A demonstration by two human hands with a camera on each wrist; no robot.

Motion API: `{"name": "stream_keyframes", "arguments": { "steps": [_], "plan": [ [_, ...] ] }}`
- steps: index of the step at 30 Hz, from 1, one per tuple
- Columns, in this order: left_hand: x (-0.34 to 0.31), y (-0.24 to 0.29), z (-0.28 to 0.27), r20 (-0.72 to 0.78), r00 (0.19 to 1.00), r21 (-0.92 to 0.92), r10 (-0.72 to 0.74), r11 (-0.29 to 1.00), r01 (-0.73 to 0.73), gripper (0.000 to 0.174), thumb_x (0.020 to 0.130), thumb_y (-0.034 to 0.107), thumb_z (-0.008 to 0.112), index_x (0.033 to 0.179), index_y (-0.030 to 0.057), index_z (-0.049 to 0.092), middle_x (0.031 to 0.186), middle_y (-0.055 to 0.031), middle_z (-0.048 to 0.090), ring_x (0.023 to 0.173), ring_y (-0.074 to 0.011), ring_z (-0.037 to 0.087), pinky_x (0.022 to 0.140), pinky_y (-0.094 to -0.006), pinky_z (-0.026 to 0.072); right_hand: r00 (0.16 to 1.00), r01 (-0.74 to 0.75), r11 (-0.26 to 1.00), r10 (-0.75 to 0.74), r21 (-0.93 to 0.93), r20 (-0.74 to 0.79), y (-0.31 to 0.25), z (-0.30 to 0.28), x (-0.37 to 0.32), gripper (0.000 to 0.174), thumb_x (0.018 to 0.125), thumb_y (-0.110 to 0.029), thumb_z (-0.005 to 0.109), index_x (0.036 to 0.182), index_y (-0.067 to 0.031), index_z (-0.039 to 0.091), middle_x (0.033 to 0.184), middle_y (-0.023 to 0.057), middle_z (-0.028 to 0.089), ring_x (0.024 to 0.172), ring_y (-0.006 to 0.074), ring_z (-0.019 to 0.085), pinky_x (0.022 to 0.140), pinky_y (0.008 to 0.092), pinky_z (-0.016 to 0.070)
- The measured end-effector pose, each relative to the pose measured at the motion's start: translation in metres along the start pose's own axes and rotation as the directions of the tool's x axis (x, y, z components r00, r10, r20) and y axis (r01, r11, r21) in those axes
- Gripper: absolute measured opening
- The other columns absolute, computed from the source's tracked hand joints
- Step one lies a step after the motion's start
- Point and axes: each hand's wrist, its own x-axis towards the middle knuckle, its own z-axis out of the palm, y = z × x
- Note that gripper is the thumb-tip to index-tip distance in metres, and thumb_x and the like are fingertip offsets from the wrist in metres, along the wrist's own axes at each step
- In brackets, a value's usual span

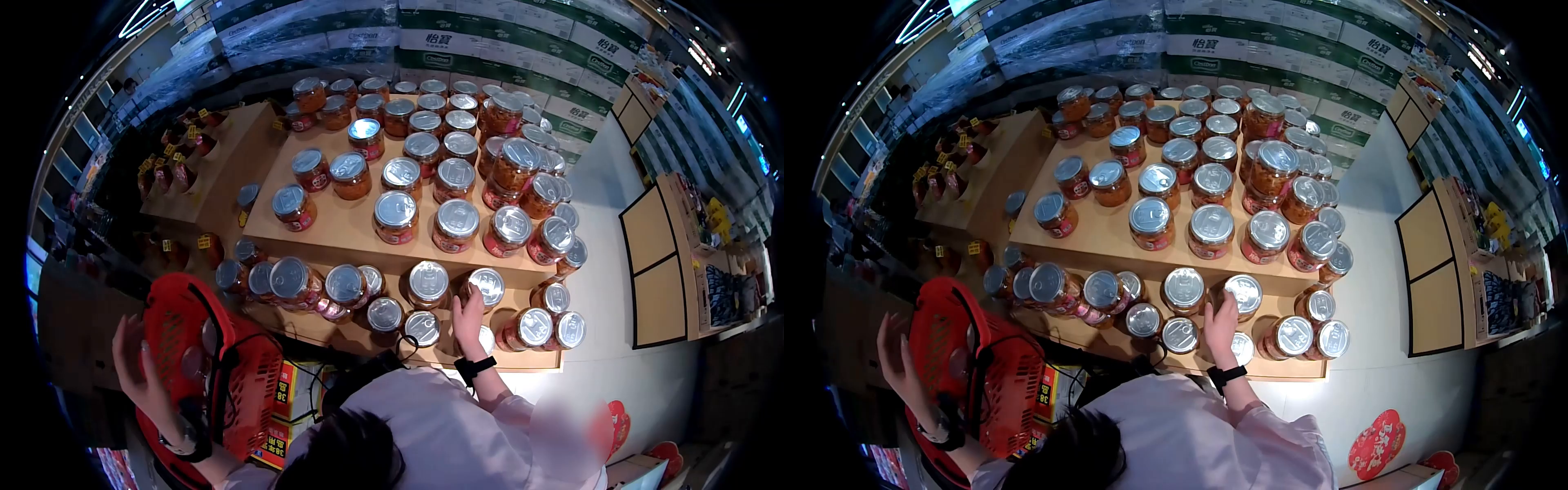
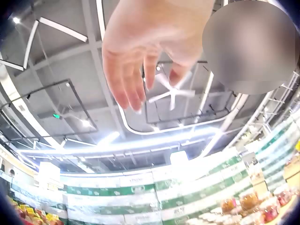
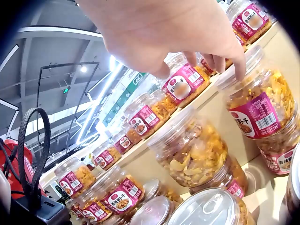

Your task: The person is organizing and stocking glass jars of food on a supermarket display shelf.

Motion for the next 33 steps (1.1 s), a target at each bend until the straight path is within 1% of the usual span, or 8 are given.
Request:
{"name": "stream_keyframes", "arguments": {
  "steps": [5, 12, 19, 22, 23, 26, 29, 33],
  "plan": [
    [0.004, 0.015, 0.078, 0.017, 0.996, -0.121, 0.086, 0.989, -0.083, 0.010, 0.088, -0.003, 0.048, 0.092, -0.0045, 0.057, 0.101, -0.0128, 0.060, 0.096, -0.0211, 0.057, 0.086, -0.0314, 0.0441, 1.000, -0.029, 0.988, 0.027, -0.154, -0.011, -0.002, 0.000, 0.001, 0.057, 0.081, -0.017, 0.061, 0.129, 0.0021, 0.037, 0.131, 0.0269, 0.038, 0.122, 0.0411, 0.036, 0.102, 0.0443, 0.0306],
    [0.051, 0.064, 0.114, 0.055, 0.951, -0.393, 0.304, 0.882, -0.259, 0.004, 0.083, -0.004, 0.052, 0.079, -0.0030, 0.054, 0.092, -0.0148, 0.059, 0.090, -0.0248, 0.057, 0.080, -0.0326, 0.0448, 0.997, -0.076, 0.988, 0.071, -0.138, -0.042, 0.012, -0.001, 0.011, 0.057, 0.079, -0.014, 0.061, 0.128, 0.0020, 0.038, 0.133, 0.0260, 0.035, 0.122, 0.0413, 0.035, 0.103, 0.0443, 0.0302],
    [0.058, 0.052, 0.066, -0.005, 0.975, -0.810, 0.221, 0.571, -0.134, 0.027, 0.087, 0.019, 0.053, 0.107, 0.0014, 0.047, 0.090, -0.0096, 0.046, 0.081, -0.0212, 0.049, 0.067, -0.0310, 0.0408, 0.995, -0.091, 0.981, 0.083, -0.173, -0.049, 0.022, 0.002, 0.012, 0.056, 0.077, -0.013, 0.061, 0.126, 0.0026, 0.040, 0.130, 0.0254, 0.039, 0.122, 0.0410, 0.035, 0.103, 0.0439, 0.0289],
    [0.026, 0.076, 0.023, -0.043, 0.881, -0.719, 0.472, 0.597, -0.355, 0.043, 0.082, 0.033, 0.061, 0.116, 0.0090, 0.050, 0.086, -0.0054, 0.043, 0.081, -0.0190, 0.047, 0.068, -0.0335, 0.0372, 0.996, -0.074, 0.979, 0.065, -0.191, -0.056, 0.022, 0.003, 0.016, 0.054, 0.076, -0.014, 0.060, 0.124, 0.0039, 0.041, 0.126, 0.0252, 0.041, 0.117, 0.0408, 0.039, 0.100, 0.0452, 0.0299],
    [0.012, 0.072, 0.000, -0.336, 0.855, -0.665, 0.395, 0.543, -0.512, 0.038, 0.082, 0.035, 0.060, 0.110, 0.0091, 0.055, 0.092, -0.0065, 0.048, 0.084, -0.0214, 0.047, 0.072, -0.0369, 0.0352, 0.995, -0.101, 0.979, 0.095, -0.179, -0.040, 0.018, 0.000, 0.018, 0.053, 0.077, -0.014, 0.060, 0.123, 0.0041, 0.041, 0.125, 0.0248, 0.042, 0.115, 0.0408, 0.040, 0.099, 0.0458, 0.0302],
    [-0.028, 0.054, -0.088, -0.803, 0.464, -0.150, 0.374, 0.626, -0.766, 0.033, 0.083, 0.038, 0.054, 0.094, 0.0086, 0.063, 0.106, -0.0107, 0.056, 0.084, -0.0261, 0.044, 0.076, -0.0420, 0.0306, 0.999, -0.012, 0.974, 0.002, -0.228, -0.044, 0.033, 0.002, 0.020, 0.055, 0.077, -0.015, 0.060, 0.124, 0.0041, 0.040, 0.120, 0.0247, 0.046, 0.112, 0.0421, 0.041, 0.097, 0.0471, 0.0311],
    [-0.083, 0.060, -0.156, -0.623, 0.651, -0.307, 0.435, 0.629, -0.714, 0.034, 0.082, 0.036, 0.049, 0.094, 0.0061, 0.061, 0.107, -0.0150, 0.055, 0.079, -0.0239, 0.039, 0.078, -0.0393, 0.0299, 0.996, 0.065, 0.957, -0.081, -0.284, -0.045, 0.049, 0.006, 0.019, 0.056, 0.077, -0.016, 0.061, 0.125, 0.0034, 0.040, 0.121, 0.0252, 0.046, 0.113, 0.0414, 0.042, 0.098, 0.0467, 0.0320],
    [-0.118, 0.094, -0.135, -0.546, 0.775, -0.364, 0.317, 0.743, -0.561, 0.046, 0.084, 0.033, 0.046, 0.116, 0.0004, 0.051, 0.107, -0.0173, 0.054, 0.084, -0.0249, 0.044, 0.079, -0.0387, 0.0336, 0.999, 0.022, 0.935, -0.033, -0.353, -0.025, 0.048, 0.006, 0.023, 0.054, 0.077, -0.020, 0.061, 0.123, 0.0033, 0.043, 0.119, 0.0232, 0.049, 0.113, 0.0405, 0.042, 0.099, 0.0469, 0.0310]
  ]
}}
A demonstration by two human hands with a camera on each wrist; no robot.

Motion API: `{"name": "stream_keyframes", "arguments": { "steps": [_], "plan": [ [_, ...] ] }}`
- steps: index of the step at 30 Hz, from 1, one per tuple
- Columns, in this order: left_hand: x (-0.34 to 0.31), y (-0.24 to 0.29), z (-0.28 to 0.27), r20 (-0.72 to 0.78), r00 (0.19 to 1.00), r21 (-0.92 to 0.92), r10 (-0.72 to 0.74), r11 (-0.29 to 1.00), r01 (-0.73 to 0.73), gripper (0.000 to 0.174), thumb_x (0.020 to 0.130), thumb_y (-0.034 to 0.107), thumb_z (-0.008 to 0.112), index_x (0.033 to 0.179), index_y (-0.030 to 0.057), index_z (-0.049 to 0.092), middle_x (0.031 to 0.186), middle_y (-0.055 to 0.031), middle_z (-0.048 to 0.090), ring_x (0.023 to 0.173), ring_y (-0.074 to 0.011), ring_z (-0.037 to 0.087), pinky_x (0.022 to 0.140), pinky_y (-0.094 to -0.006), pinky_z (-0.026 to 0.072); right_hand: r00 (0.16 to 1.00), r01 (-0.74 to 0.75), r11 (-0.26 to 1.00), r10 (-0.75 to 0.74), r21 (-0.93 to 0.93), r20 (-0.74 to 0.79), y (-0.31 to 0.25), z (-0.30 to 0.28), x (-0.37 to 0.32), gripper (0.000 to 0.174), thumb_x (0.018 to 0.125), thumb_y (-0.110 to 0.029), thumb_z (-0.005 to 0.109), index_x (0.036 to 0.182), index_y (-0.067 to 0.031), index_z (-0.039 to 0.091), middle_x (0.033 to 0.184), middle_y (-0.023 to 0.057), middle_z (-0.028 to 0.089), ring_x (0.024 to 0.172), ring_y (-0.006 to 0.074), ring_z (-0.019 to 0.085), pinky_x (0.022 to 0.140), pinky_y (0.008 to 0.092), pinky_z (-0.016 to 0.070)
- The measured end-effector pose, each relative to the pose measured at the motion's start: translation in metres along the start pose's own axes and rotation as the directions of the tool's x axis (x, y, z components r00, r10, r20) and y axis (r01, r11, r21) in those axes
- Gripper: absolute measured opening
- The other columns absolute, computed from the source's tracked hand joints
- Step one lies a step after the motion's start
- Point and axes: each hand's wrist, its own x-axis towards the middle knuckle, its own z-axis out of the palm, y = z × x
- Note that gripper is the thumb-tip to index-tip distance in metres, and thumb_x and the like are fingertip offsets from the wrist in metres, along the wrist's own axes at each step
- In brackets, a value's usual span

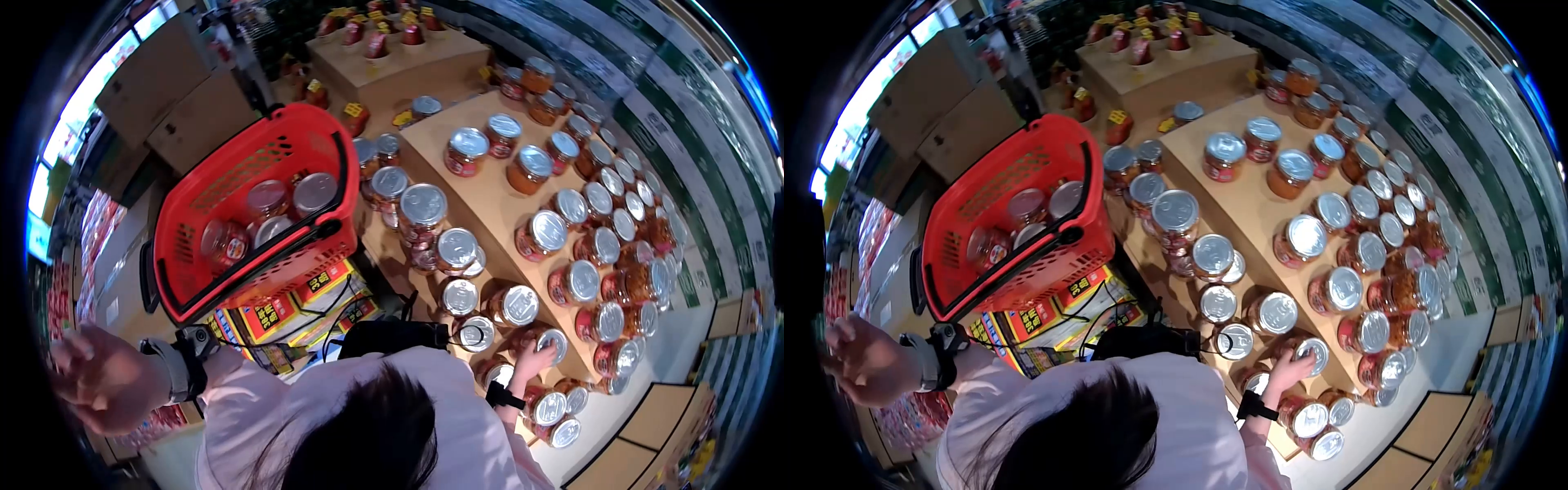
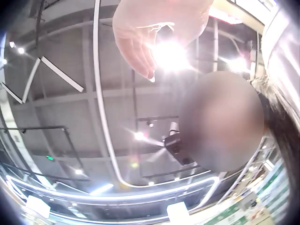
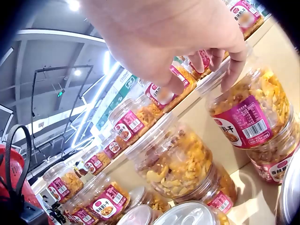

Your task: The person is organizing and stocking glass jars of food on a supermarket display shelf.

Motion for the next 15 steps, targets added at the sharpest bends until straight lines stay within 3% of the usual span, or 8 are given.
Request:
{"name": "stream_keyframes", "arguments": {
  "steps": [2, 3, 4, 6, 8, 10, 12, 15],
  "plan": [
    [-0.023, 0.009, -0.006, -0.024, 1.000, 0.292, -0.009, 0.956, 0.016, 0.049, 0.089, 0.027, 0.039, 0.129, -0.0026, 0.042, 0.106, -0.0197, 0.055, 0.094, -0.0281, 0.048, 0.083, -0.0420, 0.0355, 0.999, 0.023, 1.000, -0.023, 0.021, 0.022, 0.002, 0.000, 0.004, 0.055, 0.077, -0.015, 0.060, 0.124, 0.0050, 0.041, 0.121, 0.0232, 0.046, 0.114, 0.0402, 0.041, 0.099, 0.0465, 0.0310],
    [-0.027, 0.012, -0.008, -0.055, 0.996, 0.437, -0.068, 0.895, 0.085, 0.050, 0.090, 0.027, 0.038, 0.129, -0.0050, 0.040, 0.104, -0.0192, 0.055, 0.093, -0.0281, 0.050, 0.078, -0.0401, 0.0395, 0.999, 0.013, 0.999, -0.015, 0.034, 0.041, -0.001, -0.003, 0.005, 0.054, 0.077, -0.015, 0.060, 0.124, 0.0044, 0.042, 0.121, 0.0227, 0.046, 0.115, 0.0396, 0.041, 0.098, 0.0457, 0.0316],
    [-0.039, 0.010, -0.005, -0.114, 0.993, 0.629, -0.018, 0.773, 0.086, 0.045, 0.091, 0.021, 0.041, 0.126, -0.0064, 0.042, 0.094, -0.0177, 0.058, 0.080, -0.0266, 0.054, 0.073, -0.0385, 0.0447, 0.998, 0.019, 0.999, -0.021, 0.040, 0.052, -0.003, -0.004, 0.006, 0.054, 0.077, -0.015, 0.059, 0.124, 0.0043, 0.042, 0.121, 0.0227, 0.046, 0.114, 0.0398, 0.041, 0.098, 0.0459, 0.0315],
    [-0.058, 0.013, -0.004, -0.276, 0.961, 0.845, -0.029, 0.469, 0.257, 0.034, 0.093, 0.011, 0.042, 0.121, -0.0063, 0.048, 0.092, -0.0148, 0.061, 0.080, -0.0222, 0.058, 0.076, -0.0336, 0.0474, 0.997, 0.024, 0.999, -0.027, 0.047, 0.074, -0.002, -0.008, 0.007, 0.053, 0.078, -0.016, 0.059, 0.124, 0.0039, 0.042, 0.121, 0.0227, 0.046, 0.114, 0.0400, 0.041, 0.098, 0.0462, 0.0312],
    [-0.071, 0.012, -0.003, -0.294, 0.955, 0.942, -0.052, 0.153, 0.298, 0.027, 0.093, 0.002, 0.045, 0.117, -0.0052, 0.054, 0.094, -0.0129, 0.063, 0.083, -0.0176, 0.060, 0.078, -0.0282, 0.0474, 0.995, 0.044, 0.999, -0.046, 0.033, 0.089, 0.001, -0.009, 0.008, 0.054, 0.078, -0.018, 0.059, 0.124, 0.0035, 0.042, 0.120, 0.0228, 0.046, 0.113, 0.0402, 0.041, 0.098, 0.0470, 0.0307],
    [-0.082, 0.011, -0.012, -0.201, 0.965, 0.980, -0.169, -0.037, 0.198, 0.025, 0.091, 0.003, 0.052, 0.115, -0.0036, 0.056, 0.101, -0.0130, 0.063, 0.087, -0.0155, 0.062, 0.078, -0.0266, 0.0479, 0.993, 0.057, 0.997, -0.062, 0.048, 0.100, 0.001, -0.010, 0.008, 0.054, 0.078, -0.019, 0.059, 0.124, 0.0034, 0.042, 0.120, 0.0229, 0.046, 0.113, 0.0403, 0.041, 0.098, 0.0473, 0.0305],
    [-0.092, -0.002, -0.007, -0.317, 0.912, 0.938, -0.261, 0.052, 0.341, 0.024, 0.091, 0.002, 0.051, 0.112, -0.0040, 0.057, 0.100, -0.0116, 0.063, 0.087, -0.0155, 0.062, 0.079, -0.0274, 0.0485, 0.989, 0.094, 0.995, -0.098, 0.041, 0.111, -0.001, -0.012, 0.007, 0.055, 0.078, -0.020, 0.060, 0.125, 0.0033, 0.042, 0.120, 0.0231, 0.046, 0.113, 0.0402, 0.041, 0.098, 0.0472, 0.0305],
    [-0.104, -0.034, 0.006, -0.271, 0.813, 0.714, -0.516, 0.458, 0.529, 0.028, 0.089, -0.001, 0.049, 0.117, -0.0028, 0.053, 0.092, -0.0086, 0.061, 0.083, -0.0138, 0.060, 0.078, -0.0262, 0.0480, 0.988, 0.106, 0.994, -0.109, 0.037, 0.107, 0.005, -0.009, 0.003, 0.054, 0.078, -0.020, 0.060, 0.124, 0.0032, 0.042, 0.119, 0.0232, 0.047, 0.113, 0.0401, 0.041, 0.098, 0.0477, 0.0299]
  ]
}}
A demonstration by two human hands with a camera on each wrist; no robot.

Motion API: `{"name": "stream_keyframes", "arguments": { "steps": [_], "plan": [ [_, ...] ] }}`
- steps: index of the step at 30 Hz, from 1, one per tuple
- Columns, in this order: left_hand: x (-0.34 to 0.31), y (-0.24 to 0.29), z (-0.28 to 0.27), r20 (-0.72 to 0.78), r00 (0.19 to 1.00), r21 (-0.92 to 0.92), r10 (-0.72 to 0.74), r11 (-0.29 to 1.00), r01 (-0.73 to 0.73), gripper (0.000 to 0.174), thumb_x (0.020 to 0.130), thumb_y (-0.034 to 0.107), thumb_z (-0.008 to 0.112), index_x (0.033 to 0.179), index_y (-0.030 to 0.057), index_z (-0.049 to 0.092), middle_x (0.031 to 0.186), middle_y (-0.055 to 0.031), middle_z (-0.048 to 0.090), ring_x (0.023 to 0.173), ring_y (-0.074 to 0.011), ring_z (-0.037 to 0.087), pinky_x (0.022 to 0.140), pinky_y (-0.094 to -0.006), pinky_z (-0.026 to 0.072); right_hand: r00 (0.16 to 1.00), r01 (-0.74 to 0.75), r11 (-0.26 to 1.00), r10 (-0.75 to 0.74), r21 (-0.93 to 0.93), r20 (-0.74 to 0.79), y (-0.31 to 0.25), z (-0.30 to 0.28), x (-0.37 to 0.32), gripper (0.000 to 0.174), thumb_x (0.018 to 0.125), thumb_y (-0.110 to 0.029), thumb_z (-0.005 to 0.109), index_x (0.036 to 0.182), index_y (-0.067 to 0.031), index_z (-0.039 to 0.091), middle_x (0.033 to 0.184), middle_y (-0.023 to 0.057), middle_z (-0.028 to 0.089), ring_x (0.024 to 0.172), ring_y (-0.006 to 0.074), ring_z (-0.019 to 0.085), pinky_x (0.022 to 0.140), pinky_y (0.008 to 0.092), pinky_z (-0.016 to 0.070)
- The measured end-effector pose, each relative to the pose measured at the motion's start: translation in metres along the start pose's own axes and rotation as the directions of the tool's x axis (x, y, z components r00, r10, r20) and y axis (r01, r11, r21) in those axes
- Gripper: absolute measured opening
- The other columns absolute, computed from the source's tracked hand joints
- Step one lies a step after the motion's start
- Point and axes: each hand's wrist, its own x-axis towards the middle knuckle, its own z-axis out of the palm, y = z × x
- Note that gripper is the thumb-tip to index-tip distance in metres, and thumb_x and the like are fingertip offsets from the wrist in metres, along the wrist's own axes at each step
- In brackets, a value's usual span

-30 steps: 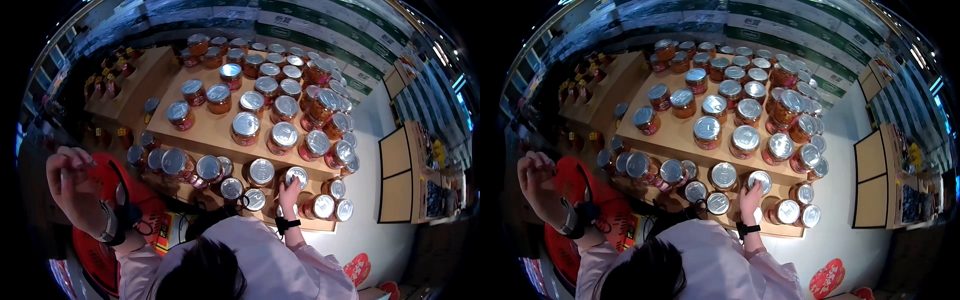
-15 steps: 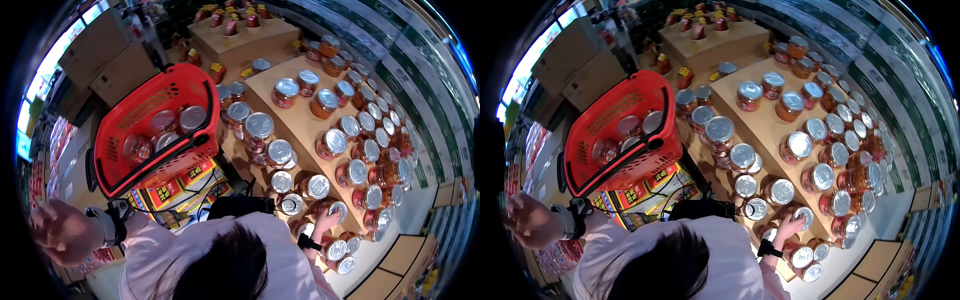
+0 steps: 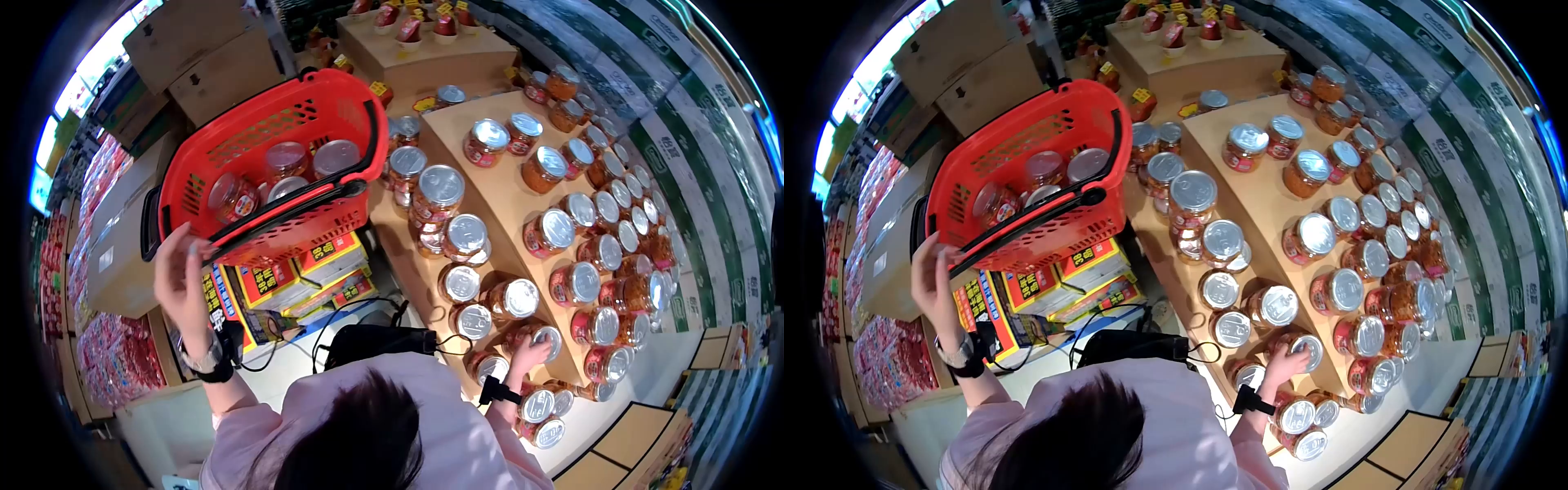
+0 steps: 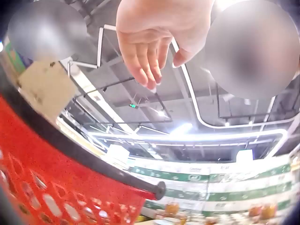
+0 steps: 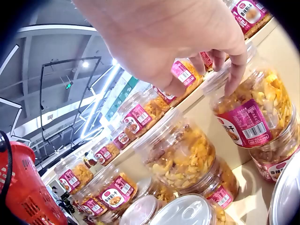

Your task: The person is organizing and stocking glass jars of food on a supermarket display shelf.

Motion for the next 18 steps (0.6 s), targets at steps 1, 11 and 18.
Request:
{"name": "stream_keyframes", "arguments": {
  "steps": [1, 11, 18],
  "plan": [
    [0.005, -0.006, 0.014, 0.080, 0.997, -0.156, -0.010, 0.987, 0.022, 0.031, 0.088, -0.002, 0.050, 0.119, -0.0017, 0.051, 0.090, -0.0082, 0.061, 0.082, -0.0129, 0.059, 0.078, -0.0252, 0.0474, 1.000, 0.021, 0.999, -0.021, -0.030, 0.004, 0.003, 0.003, -0.002, 0.053, 0.079, -0.020, 0.060, 0.124, 0.0026, 0.042, 0.122, 0.0236, 0.045, 0.114, 0.0408, 0.040, 0.099, 0.0486, 0.0293],
    [0.030, 0.025, 0.214, 0.499, 0.801, -0.406, 0.330, 0.906, -0.120, 0.029, 0.081, -0.003, 0.056, 0.110, 0.0006, 0.057, 0.096, -0.0087, 0.058, 0.085, -0.0148, 0.060, 0.072, -0.0249, 0.0478, 0.999, 0.040, 0.998, -0.039, -0.045, 0.037, -0.006, -0.006, -0.007, 0.042, 0.079, -0.018, 0.058, 0.114, 0.0019, 0.048, 0.126, 0.0255, 0.041, 0.113, 0.0423, 0.041, 0.097, 0.0481, 0.0341],
    [0.072, 0.055, 0.334, 0.483, 0.756, -0.321, 0.441, 0.893, -0.316, 0.022, 0.081, 0.009, 0.060, 0.102, 0.0031, 0.059, 0.096, -0.0121, 0.058, 0.085, -0.0253, 0.060, 0.070, -0.0295, 0.0490, 0.990, 0.049, 0.994, -0.035, -0.100, 0.138, -0.017, -0.022, -0.002, 0.043, 0.079, -0.024, 0.062, 0.113, -0.0001, 0.050, 0.120, 0.0217, 0.045, 0.109, 0.0398, 0.043, 0.094, 0.0461, 0.0380]
  ]
}}
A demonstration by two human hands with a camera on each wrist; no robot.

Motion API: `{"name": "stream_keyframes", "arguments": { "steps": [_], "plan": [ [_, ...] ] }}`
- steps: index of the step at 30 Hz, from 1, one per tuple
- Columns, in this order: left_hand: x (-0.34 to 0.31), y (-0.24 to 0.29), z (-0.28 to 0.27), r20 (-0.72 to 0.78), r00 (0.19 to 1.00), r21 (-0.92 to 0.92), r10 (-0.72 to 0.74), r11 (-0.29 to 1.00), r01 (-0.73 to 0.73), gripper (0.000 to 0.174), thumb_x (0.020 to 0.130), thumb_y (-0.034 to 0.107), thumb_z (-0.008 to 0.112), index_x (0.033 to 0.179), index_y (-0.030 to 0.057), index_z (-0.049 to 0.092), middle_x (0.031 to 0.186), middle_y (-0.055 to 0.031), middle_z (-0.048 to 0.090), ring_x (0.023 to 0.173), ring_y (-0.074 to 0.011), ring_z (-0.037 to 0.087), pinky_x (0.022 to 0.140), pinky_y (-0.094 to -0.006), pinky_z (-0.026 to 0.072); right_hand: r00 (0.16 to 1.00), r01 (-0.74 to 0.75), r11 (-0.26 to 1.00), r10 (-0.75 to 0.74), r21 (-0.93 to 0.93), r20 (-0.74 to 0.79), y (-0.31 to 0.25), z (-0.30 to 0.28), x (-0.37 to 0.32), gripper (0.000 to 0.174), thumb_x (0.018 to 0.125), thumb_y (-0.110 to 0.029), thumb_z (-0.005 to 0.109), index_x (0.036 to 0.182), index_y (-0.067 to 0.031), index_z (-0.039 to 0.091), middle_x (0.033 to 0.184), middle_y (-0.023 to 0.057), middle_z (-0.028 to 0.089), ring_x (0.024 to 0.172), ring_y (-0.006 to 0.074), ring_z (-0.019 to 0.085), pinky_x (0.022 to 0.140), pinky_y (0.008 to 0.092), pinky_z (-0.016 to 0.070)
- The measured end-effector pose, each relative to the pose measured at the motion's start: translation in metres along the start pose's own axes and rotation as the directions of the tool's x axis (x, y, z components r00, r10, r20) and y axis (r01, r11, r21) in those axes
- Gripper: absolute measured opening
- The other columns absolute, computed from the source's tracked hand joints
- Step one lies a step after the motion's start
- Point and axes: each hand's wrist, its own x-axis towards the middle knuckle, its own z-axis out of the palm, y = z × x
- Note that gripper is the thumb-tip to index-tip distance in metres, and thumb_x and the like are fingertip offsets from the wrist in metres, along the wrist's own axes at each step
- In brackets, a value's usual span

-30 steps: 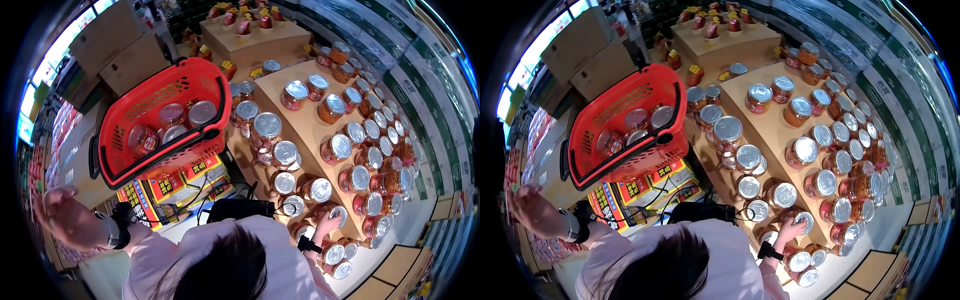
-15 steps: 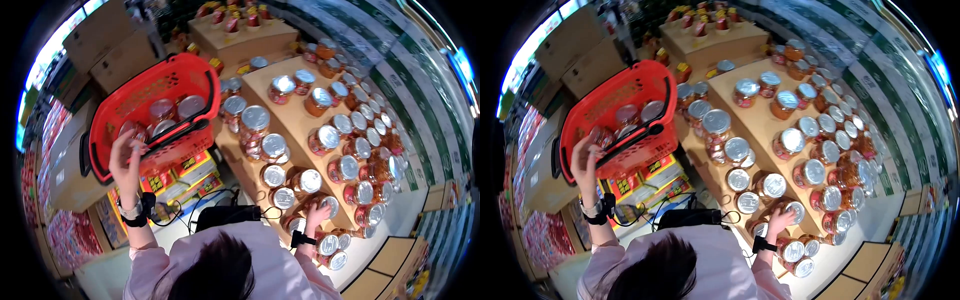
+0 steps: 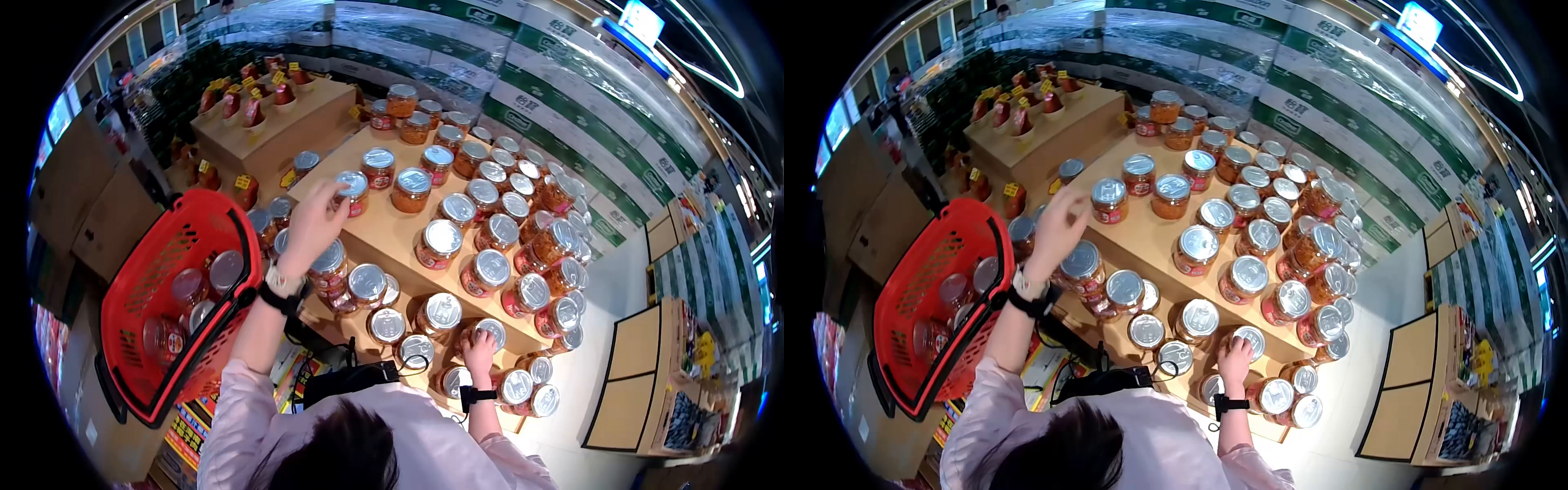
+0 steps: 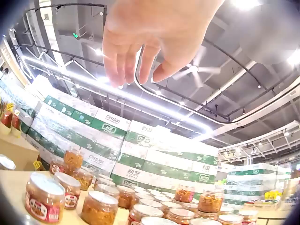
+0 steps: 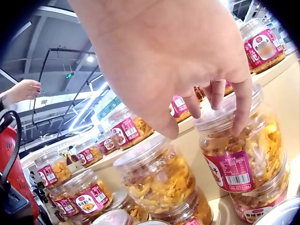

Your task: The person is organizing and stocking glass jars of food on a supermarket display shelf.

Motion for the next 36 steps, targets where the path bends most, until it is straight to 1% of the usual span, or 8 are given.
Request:
{"name": "stream_keyframes", "arguments": {
  "steps": [4, 6, 9, 17, 21, 25, 31, 36],
  "plan": [
    [0.089, -0.024, 0.020, -0.186, 0.967, 0.107, 0.172, 0.982, -0.154, 0.017, 0.081, 0.017, 0.059, 0.094, 0.0062, 0.062, 0.095, -0.0114, 0.060, 0.090, -0.0308, 0.059, 0.076, -0.0381, 0.0478, 0.998, -0.061, 0.997, 0.061, -0.041, 0.000, -0.005, 0.000, 0.005, 0.047, 0.078, -0.028, 0.064, 0.113, 0.0005, 0.049, 0.120, 0.0213, 0.046, 0.109, 0.0397, 0.043, 0.093, 0.0458, 0.0386],
    [0.131, -0.038, 0.027, -0.173, 0.984, 0.114, 0.036, 0.993, -0.016, 0.020, 0.082, 0.020, 0.058, 0.096, 0.0060, 0.061, 0.097, -0.0123, 0.060, 0.094, -0.0303, 0.058, 0.077, -0.0363, 0.0473, 0.995, -0.096, 0.995, 0.096, -0.032, -0.008, -0.009, -0.003, 0.007, 0.049, 0.078, -0.028, 0.065, 0.113, 0.0009, 0.048, 0.120, 0.0216, 0.045, 0.110, 0.0399, 0.043, 0.093, 0.0458, 0.0385],
    [0.189, -0.070, 0.050, -0.099, 0.992, 0.141, -0.075, 0.986, 0.089, 0.024, 0.080, 0.023, 0.058, 0.096, 0.0057, 0.061, 0.098, -0.0134, 0.060, 0.094, -0.0312, 0.058, 0.078, -0.0371, 0.0474, 0.991, -0.130, 0.991, 0.130, -0.019, 0.011, -0.008, 0.001, 0.008, 0.051, 0.077, -0.028, 0.066, 0.114, 0.0012, 0.047, 0.121, 0.0221, 0.045, 0.110, 0.0403, 0.042, 0.094, 0.0461, 0.0382],
    [0.280, -0.160, 0.091, 0.032, 0.999, 0.486, -0.014, 0.874, -0.003, 0.033, 0.076, 0.026, 0.058, 0.104, 0.0098, 0.061, 0.107, -0.0154, 0.059, 0.104, -0.0345, 0.053, 0.087, -0.0442, 0.0453, 0.985, -0.169, 0.985, 0.170, 0.040, -0.031, -0.008, 0.002, 0.005, 0.050, 0.075, -0.025, 0.068, 0.114, -0.0018, 0.048, 0.120, 0.0210, 0.045, 0.108, 0.0405, 0.043, 0.094, 0.0467, 0.0368],
    [0.334, -0.188, 0.118, 0.044, 0.992, 0.476, -0.118, 0.876, 0.082, 0.036, 0.076, 0.030, 0.058, 0.107, 0.0113, 0.060, 0.112, -0.0137, 0.057, 0.108, -0.0316, 0.051, 0.089, -0.0435, 0.0442, 0.967, -0.245, 0.967, 0.249, 0.065, -0.051, -0.010, 0.002, 0.010, 0.045, 0.073, -0.026, 0.069, 0.108, -0.0035, 0.052, 0.119, 0.0198, 0.046, 0.108, 0.0409, 0.042, 0.094, 0.0471, 0.0358],
    [0.379, -0.209, 0.166, 0.089, 0.996, 0.552, -0.027, 0.833, -0.026, 0.043, 0.076, 0.034, 0.060, 0.112, 0.0106, 0.057, 0.109, -0.0135, 0.056, 0.107, -0.0305, 0.051, 0.088, -0.0455, 0.0442, 0.959, -0.266, 0.960, 0.273, 0.090, -0.075, -0.012, 0.002, 0.014, 0.040, 0.072, -0.023, 0.069, 0.103, -0.0049, 0.052, 0.111, 0.0184, 0.049, 0.106, 0.0387, 0.043, 0.094, 0.0465, 0.0333],
    [0.413, -0.230, 0.257, 0.269, 0.955, 0.618, -0.122, 0.783, -0.074, 0.046, 0.077, 0.037, 0.062, 0.114, 0.0112, 0.054, 0.116, -0.0127, 0.052, 0.115, -0.0285, 0.046, 0.087, -0.0490, 0.0412, 0.926, -0.368, 0.924, 0.375, 0.105, -0.053, -0.009, 0.007, 0.018, 0.047, 0.069, -0.032, 0.074, 0.103, -0.0064, 0.053, 0.112, 0.0175, 0.049, 0.103, 0.0358, 0.047, 0.090, 0.0449, 0.0347],
    [0.421, -0.244, 0.319, 0.348, 0.904, 0.592, -0.249, 0.806, -0.006, 0.069, 0.074, 0.046, 0.064, 0.130, 0.0129, 0.041, 0.129, -0.0169, 0.045, 0.122, -0.0318, 0.041, 0.093, -0.0504, 0.0378, 0.908, -0.404, 0.901, 0.416, 0.158, -0.048, -0.003, 0.012, 0.019, 0.036, 0.073, -0.028, 0.071, 0.097, -0.0072, 0.054, 0.103, 0.0141, 0.051, 0.101, 0.0312, 0.048, 0.091, 0.0467, 0.0323]
  ]
}}
